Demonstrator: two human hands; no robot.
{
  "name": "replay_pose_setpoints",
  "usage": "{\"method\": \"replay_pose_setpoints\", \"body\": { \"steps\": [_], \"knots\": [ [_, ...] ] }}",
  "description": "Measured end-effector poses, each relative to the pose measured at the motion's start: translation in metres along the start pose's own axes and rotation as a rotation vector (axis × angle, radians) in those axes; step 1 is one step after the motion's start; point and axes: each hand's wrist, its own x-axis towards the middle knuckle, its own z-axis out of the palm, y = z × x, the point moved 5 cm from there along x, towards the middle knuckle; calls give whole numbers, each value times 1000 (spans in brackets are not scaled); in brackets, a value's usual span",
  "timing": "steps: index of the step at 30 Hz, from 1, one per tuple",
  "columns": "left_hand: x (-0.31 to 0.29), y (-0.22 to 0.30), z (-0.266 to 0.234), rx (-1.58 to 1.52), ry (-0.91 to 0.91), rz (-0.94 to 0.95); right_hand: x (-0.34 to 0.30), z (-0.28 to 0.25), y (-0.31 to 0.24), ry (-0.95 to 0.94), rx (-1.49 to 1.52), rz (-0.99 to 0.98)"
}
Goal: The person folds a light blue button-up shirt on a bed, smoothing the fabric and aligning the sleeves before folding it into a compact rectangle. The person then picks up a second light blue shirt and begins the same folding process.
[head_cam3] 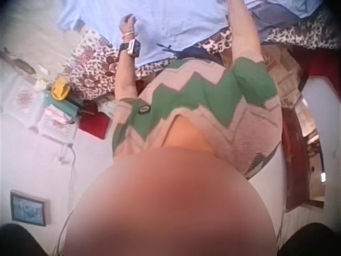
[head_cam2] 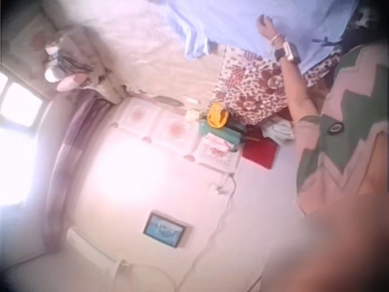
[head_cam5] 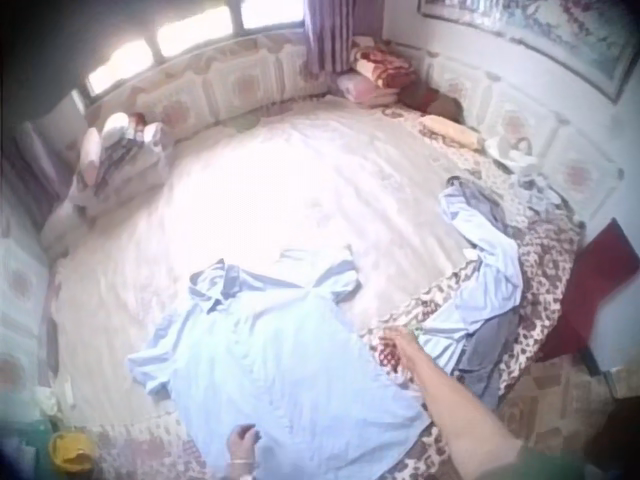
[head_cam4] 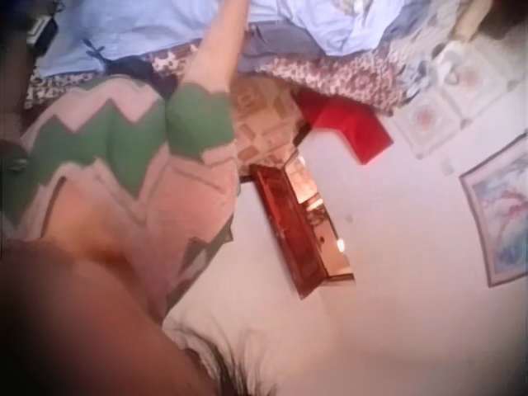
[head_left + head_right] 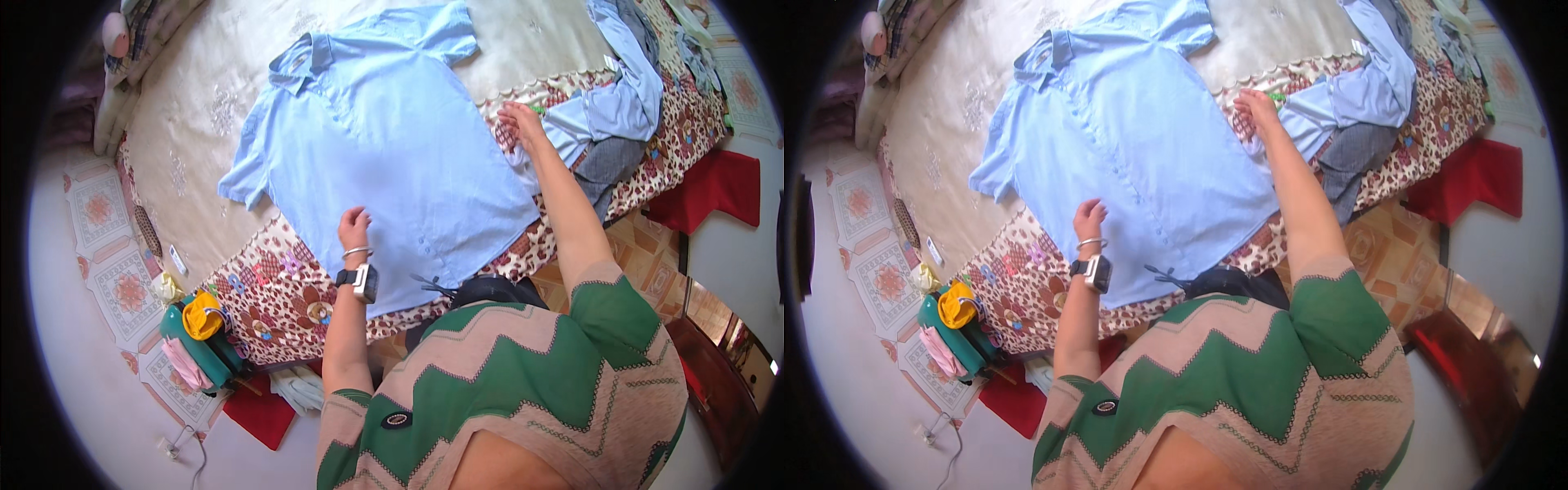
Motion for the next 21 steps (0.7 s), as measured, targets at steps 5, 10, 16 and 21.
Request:
{"method": "replay_pose_setpoints", "body": {
  "steps": [5,10,16,21],
  "knots": [
    [43,65,106,-132,-188,-11,97,41,-26,15,380,151],
    [89,92,148,-100,-303,5,153,86,-38,72,415,131],
    [125,113,142,-299,-280,-89,111,156,-93,-73,73,-267],
    [134,104,122,-889,-211,-215,-13,249,-72,-551,-587,-777]
  ]
}}
